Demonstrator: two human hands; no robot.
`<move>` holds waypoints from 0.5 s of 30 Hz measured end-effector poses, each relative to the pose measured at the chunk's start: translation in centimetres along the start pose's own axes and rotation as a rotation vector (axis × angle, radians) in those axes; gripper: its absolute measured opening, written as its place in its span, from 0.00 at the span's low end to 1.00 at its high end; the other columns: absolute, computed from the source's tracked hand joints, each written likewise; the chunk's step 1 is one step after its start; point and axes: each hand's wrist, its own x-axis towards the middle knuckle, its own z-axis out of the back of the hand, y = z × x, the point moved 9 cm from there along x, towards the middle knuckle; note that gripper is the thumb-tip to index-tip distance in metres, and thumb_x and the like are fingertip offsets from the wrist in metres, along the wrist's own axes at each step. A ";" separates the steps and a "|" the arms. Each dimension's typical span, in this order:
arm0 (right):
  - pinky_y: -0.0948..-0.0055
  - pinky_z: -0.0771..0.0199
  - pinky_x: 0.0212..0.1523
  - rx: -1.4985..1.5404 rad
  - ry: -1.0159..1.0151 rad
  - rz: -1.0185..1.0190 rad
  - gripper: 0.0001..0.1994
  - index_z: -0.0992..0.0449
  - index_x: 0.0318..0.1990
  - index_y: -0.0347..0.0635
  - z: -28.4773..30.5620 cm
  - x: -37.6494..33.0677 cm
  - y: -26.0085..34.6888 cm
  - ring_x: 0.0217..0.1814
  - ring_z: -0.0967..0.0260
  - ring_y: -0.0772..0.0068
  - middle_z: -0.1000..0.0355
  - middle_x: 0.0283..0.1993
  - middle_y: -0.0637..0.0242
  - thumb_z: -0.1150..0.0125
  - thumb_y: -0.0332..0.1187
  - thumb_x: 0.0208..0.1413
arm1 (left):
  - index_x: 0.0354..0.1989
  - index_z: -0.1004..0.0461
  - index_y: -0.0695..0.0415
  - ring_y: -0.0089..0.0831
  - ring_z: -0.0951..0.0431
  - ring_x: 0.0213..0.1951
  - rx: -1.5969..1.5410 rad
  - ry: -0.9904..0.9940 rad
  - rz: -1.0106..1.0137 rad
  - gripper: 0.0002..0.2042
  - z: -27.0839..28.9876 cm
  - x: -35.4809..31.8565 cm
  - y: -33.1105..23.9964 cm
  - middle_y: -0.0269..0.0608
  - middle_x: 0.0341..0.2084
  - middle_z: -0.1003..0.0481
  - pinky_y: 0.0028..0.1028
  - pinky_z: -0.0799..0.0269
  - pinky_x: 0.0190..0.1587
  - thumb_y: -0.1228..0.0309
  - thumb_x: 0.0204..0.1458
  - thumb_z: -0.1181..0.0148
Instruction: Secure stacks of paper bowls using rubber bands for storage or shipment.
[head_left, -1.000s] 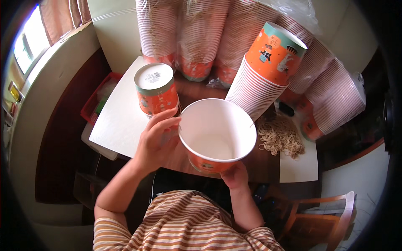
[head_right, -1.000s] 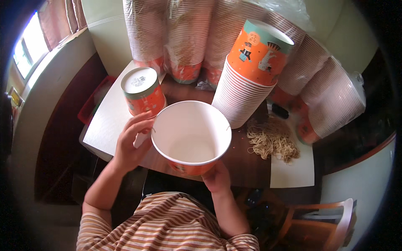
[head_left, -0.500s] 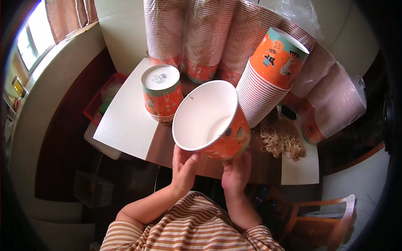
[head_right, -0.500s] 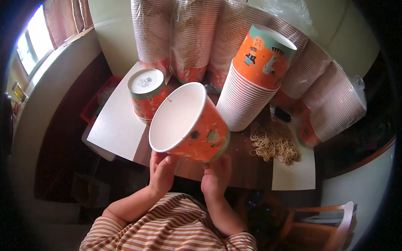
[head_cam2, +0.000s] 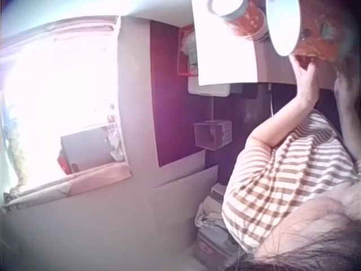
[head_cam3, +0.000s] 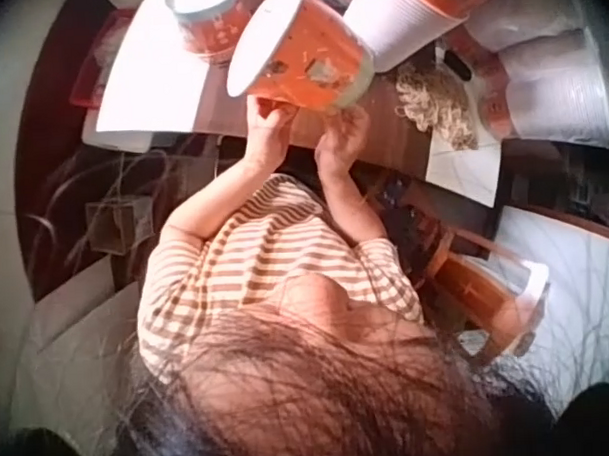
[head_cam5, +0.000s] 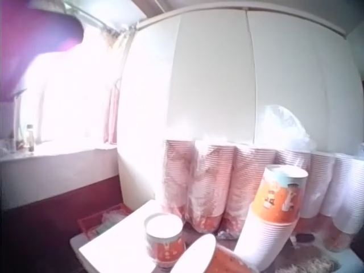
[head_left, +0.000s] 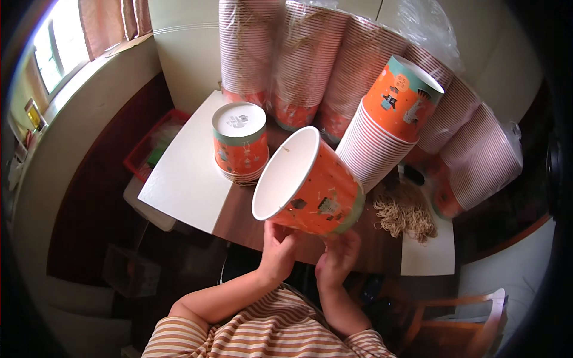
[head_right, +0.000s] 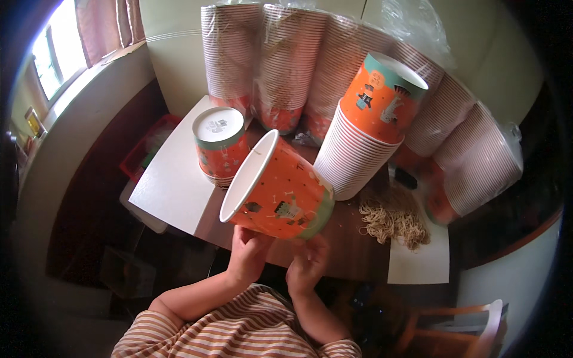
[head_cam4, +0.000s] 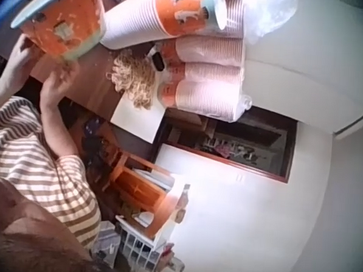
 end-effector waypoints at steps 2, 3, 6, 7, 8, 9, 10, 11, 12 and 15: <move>0.77 0.30 0.43 -0.014 0.015 0.008 0.13 0.35 0.44 0.40 0.0 0.2 0.2 0.41 0.33 0.77 0.32 0.39 0.68 0.41 0.24 0.52 | 0.55 0.42 0.57 0.32 0.33 0.54 -0.021 -0.010 -0.016 0.26 -0.5 0.1 0.2 0.41 0.51 0.35 0.32 0.35 0.56 0.77 0.46 0.40; 0.78 0.31 0.42 -0.035 0.020 0.022 0.13 0.34 0.44 0.40 0.2 0.4 0.3 0.41 0.33 0.77 0.32 0.38 0.68 0.41 0.24 0.52 | 0.54 0.42 0.57 0.32 0.32 0.54 -0.018 -0.018 -0.030 0.25 -0.8 0.1 0.4 0.41 0.51 0.35 0.33 0.35 0.56 0.77 0.47 0.40; 0.78 0.33 0.43 -0.137 0.043 0.050 0.10 0.33 0.42 0.40 -0.4 1.7 1.3 0.40 0.35 0.78 0.32 0.39 0.69 0.39 0.26 0.54 | 0.52 0.41 0.58 0.31 0.30 0.51 -0.102 0.001 -0.038 0.23 -0.9 1.2 2.1 0.41 0.49 0.33 0.32 0.34 0.56 0.77 0.48 0.40; 0.78 0.34 0.44 -0.177 0.064 0.064 0.10 0.32 0.42 0.40 -0.8 2.4 1.7 0.40 0.35 0.79 0.32 0.39 0.69 0.39 0.28 0.56 | 0.51 0.39 0.58 0.30 0.29 0.50 -0.090 -0.044 0.034 0.21 -1.7 1.3 2.1 0.40 0.46 0.31 0.30 0.33 0.55 0.76 0.49 0.40; 0.79 0.34 0.45 -0.220 0.085 0.085 0.10 0.33 0.42 0.39 -1.3 2.8 2.2 0.40 0.35 0.79 0.32 0.39 0.69 0.39 0.29 0.56 | 0.51 0.39 0.58 0.30 0.29 0.49 -0.132 -0.033 0.049 0.21 -2.1 1.8 2.3 0.39 0.45 0.30 0.29 0.32 0.53 0.77 0.48 0.39; 0.79 0.34 0.45 -0.262 0.106 0.107 0.11 0.33 0.42 0.39 -2.0 3.3 2.6 0.41 0.35 0.80 0.32 0.39 0.69 0.38 0.29 0.56 | 0.51 0.38 0.59 0.29 0.28 0.48 -0.175 -0.022 0.064 0.21 -2.4 2.2 2.6 0.39 0.43 0.29 0.28 0.32 0.51 0.77 0.48 0.39; 0.78 0.34 0.44 -0.271 0.153 0.116 0.10 0.33 0.41 0.37 -3.3 3.8 3.0 0.40 0.36 0.80 0.32 0.39 0.69 0.39 0.29 0.56 | 0.49 0.35 0.59 0.29 0.28 0.46 -0.084 -0.018 0.028 0.17 -2.3 2.8 2.6 0.39 0.43 0.28 0.28 0.31 0.49 0.76 0.51 0.43; 0.78 0.34 0.44 -0.269 0.155 0.114 0.10 0.33 0.41 0.37 -3.8 4.5 3.3 0.40 0.36 0.80 0.32 0.39 0.69 0.39 0.29 0.56 | 0.49 0.35 0.59 0.29 0.28 0.46 -0.083 -0.020 0.026 0.17 -2.4 3.3 2.2 0.39 0.43 0.28 0.28 0.31 0.49 0.76 0.51 0.43; 0.78 0.34 0.44 -0.363 0.221 0.169 0.09 0.32 0.41 0.37 -5.0 5.0 3.7 0.40 0.35 0.80 0.31 0.38 0.69 0.40 0.28 0.56 | 0.49 0.34 0.60 0.29 0.27 0.45 -0.155 0.012 0.096 0.15 -2.9 3.8 2.4 0.39 0.43 0.28 0.28 0.32 0.48 0.75 0.52 0.46; 0.76 0.32 0.43 -0.541 0.358 0.310 0.07 0.30 0.38 0.36 -8.4 7.1 4.6 0.39 0.33 0.76 0.28 0.40 0.63 0.39 0.26 0.54 | 0.42 0.29 0.60 0.29 0.26 0.42 -0.400 0.063 0.291 0.11 -5.3 5.3 1.7 0.38 0.37 0.25 0.27 0.32 0.47 0.72 0.52 0.51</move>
